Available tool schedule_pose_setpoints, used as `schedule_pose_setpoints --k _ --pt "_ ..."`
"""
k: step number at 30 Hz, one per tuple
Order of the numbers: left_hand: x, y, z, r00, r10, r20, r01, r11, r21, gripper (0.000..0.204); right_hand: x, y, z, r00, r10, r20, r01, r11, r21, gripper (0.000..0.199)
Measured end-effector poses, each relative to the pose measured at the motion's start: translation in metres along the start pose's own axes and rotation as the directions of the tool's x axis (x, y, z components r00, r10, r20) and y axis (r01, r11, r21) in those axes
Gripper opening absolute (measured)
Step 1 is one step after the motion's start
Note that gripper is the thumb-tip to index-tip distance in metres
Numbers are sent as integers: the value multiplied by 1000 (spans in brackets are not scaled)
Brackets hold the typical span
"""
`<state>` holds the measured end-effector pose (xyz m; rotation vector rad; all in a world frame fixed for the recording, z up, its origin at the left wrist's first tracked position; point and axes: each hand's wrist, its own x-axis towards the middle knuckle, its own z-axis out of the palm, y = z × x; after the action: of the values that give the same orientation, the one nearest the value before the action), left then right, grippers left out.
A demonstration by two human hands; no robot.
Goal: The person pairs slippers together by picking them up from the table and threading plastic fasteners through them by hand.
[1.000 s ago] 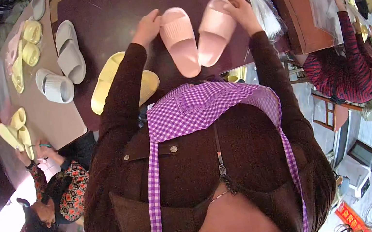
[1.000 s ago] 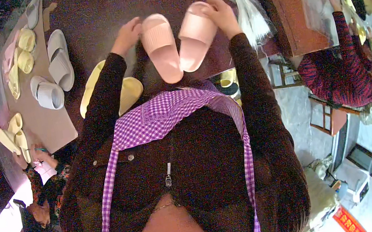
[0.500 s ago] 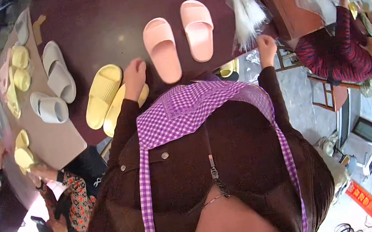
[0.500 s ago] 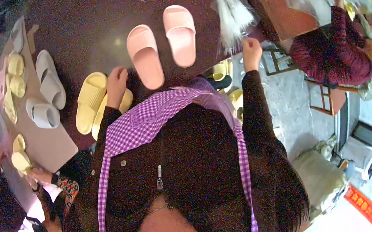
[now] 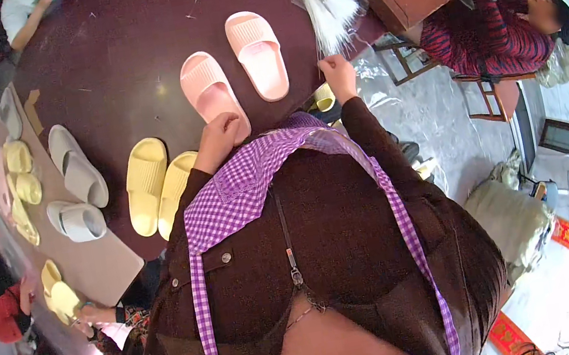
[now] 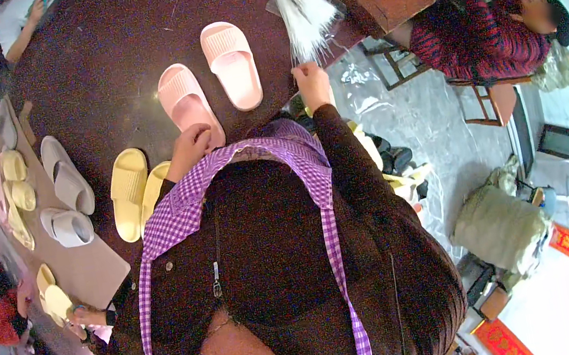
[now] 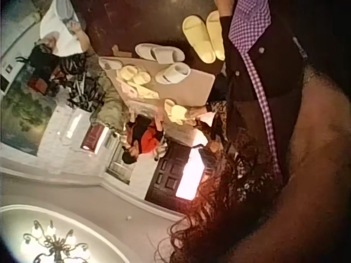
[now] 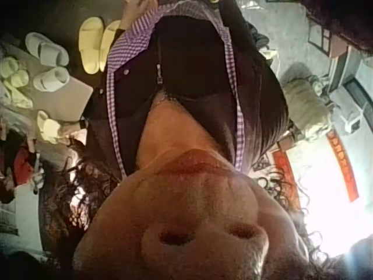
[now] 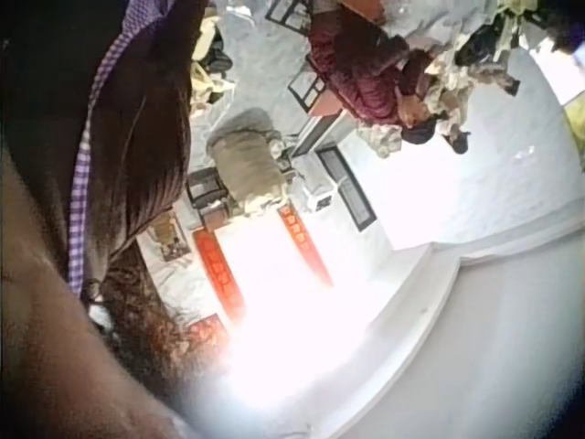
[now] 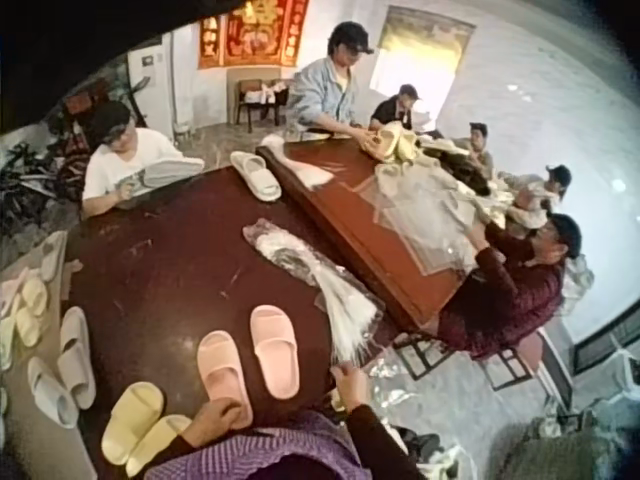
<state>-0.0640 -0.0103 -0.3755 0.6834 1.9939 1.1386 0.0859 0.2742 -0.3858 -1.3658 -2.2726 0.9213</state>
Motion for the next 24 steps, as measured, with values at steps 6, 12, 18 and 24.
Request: schedule_pose_setpoints --k 6,12,18,24 --pt "-6 5 -1 999 -28 -22 28 999 21 26 30 -14 15 997 -73 -12 68 974 -216 33" --pt "-12 -5 -2 1000 16 -20 -15 1000 25 27 38 -7 20 998 -60 0 57 949 -309 32" --pt "-8 -2 -5 1000 4 19 -4 1000 13 28 37 15 8 991 -132 33 136 978 -161 26" --pt "-1 18 -7 997 78 -13 -79 997 -19 24 -2 -10 -24 904 158 398 -302 895 330 12"
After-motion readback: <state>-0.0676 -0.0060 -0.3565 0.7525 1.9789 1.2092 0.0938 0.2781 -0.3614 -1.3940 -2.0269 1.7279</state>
